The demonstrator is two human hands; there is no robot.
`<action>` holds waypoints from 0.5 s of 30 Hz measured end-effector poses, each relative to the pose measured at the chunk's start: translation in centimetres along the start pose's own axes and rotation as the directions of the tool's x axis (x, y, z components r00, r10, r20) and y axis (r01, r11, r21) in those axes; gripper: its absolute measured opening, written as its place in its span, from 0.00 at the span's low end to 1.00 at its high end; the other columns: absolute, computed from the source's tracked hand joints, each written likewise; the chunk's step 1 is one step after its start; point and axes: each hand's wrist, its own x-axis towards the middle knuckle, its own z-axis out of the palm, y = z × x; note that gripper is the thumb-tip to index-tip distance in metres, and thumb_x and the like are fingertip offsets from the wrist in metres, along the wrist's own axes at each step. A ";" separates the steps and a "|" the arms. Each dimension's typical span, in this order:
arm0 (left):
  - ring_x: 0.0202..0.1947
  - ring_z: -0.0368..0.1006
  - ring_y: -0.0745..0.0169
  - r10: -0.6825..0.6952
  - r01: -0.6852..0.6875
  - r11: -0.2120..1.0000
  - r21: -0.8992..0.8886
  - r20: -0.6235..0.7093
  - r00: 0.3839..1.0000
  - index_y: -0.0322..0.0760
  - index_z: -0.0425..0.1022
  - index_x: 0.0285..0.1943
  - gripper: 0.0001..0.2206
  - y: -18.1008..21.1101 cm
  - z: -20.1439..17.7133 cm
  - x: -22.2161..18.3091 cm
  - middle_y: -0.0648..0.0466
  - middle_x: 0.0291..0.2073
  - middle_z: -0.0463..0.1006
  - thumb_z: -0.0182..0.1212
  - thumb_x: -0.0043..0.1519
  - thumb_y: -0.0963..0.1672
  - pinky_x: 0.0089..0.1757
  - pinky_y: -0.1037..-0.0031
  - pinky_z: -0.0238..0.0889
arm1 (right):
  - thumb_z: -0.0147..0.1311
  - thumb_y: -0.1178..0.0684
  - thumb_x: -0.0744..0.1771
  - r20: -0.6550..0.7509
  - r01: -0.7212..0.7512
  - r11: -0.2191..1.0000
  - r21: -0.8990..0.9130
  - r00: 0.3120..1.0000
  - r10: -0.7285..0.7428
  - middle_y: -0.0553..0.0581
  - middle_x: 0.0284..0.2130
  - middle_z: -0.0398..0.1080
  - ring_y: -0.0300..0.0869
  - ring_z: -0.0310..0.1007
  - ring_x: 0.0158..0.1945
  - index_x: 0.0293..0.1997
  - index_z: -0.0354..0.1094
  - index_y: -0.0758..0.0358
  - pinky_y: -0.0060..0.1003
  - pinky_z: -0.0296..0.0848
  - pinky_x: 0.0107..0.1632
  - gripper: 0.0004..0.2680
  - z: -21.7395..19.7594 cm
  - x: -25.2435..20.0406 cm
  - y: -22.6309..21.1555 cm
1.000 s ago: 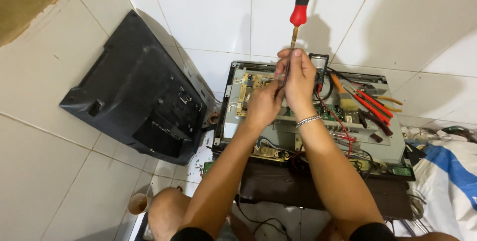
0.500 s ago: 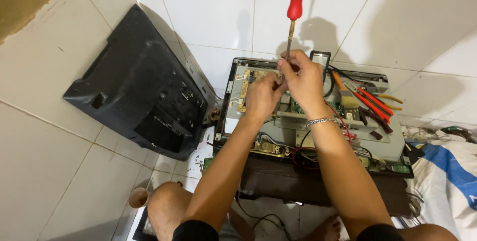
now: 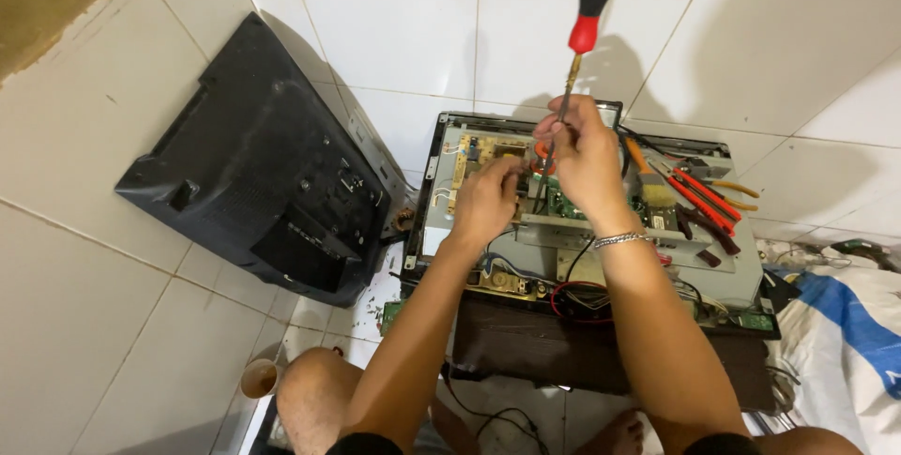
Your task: The person repairs the internal electronics of a television with its back cover removed, working on the floor. They probe the circuit boards with multimeter leads, unscrew and remove a screw with a screwdriver, disconnect wiring, lift out a green circuit board, and test it with the multimeter and pliers.
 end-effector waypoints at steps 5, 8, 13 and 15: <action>0.43 0.81 0.42 -0.058 0.060 0.997 -0.038 0.057 0.997 0.33 0.78 0.57 0.12 -1.7 0.6 -1.1 0.43 0.43 0.82 0.55 0.66 0.38 0.40 0.58 0.77 | 0.44 0.71 0.71 -0.041 0.066 0.998 -0.002 0.997 -0.066 0.63 0.33 0.76 0.49 0.77 0.37 0.54 0.61 0.66 0.42 0.77 0.43 0.09 -1.5 0.6 -2.1; 0.45 0.81 0.43 -0.082 0.085 0.996 -0.026 0.101 0.991 0.35 0.78 0.57 0.12 -3.4 1.6 -1.2 0.45 0.43 0.82 0.58 0.65 0.39 0.42 0.58 0.77 | 0.43 0.72 0.71 -0.067 0.107 0.994 0.007 0.992 -0.106 0.64 0.34 0.76 0.50 0.78 0.39 0.54 0.60 0.68 0.42 0.77 0.44 0.09 -2.1 0.8 -3.5; 0.46 0.80 0.40 -0.093 0.097 0.995 -0.017 0.160 0.983 0.34 0.77 0.58 0.16 -2.7 1.0 -1.1 0.43 0.45 0.81 0.65 0.62 0.43 0.45 0.54 0.76 | 0.40 0.73 0.72 -0.082 0.132 0.982 0.136 0.989 -0.121 0.71 0.36 0.73 0.56 0.79 0.43 0.56 0.58 0.73 0.50 0.81 0.48 0.09 -2.4 0.5 -5.7; 0.45 0.81 0.41 -0.083 0.086 0.996 -0.026 0.118 0.990 0.35 0.79 0.55 0.15 -2.2 0.4 -1.4 0.44 0.41 0.83 0.67 0.62 0.45 0.43 0.56 0.76 | 0.39 0.73 0.73 -0.062 0.149 0.969 0.195 0.988 -0.140 0.71 0.37 0.71 0.56 0.78 0.44 0.57 0.55 0.75 0.52 0.81 0.50 0.08 -2.3 0.3 -6.6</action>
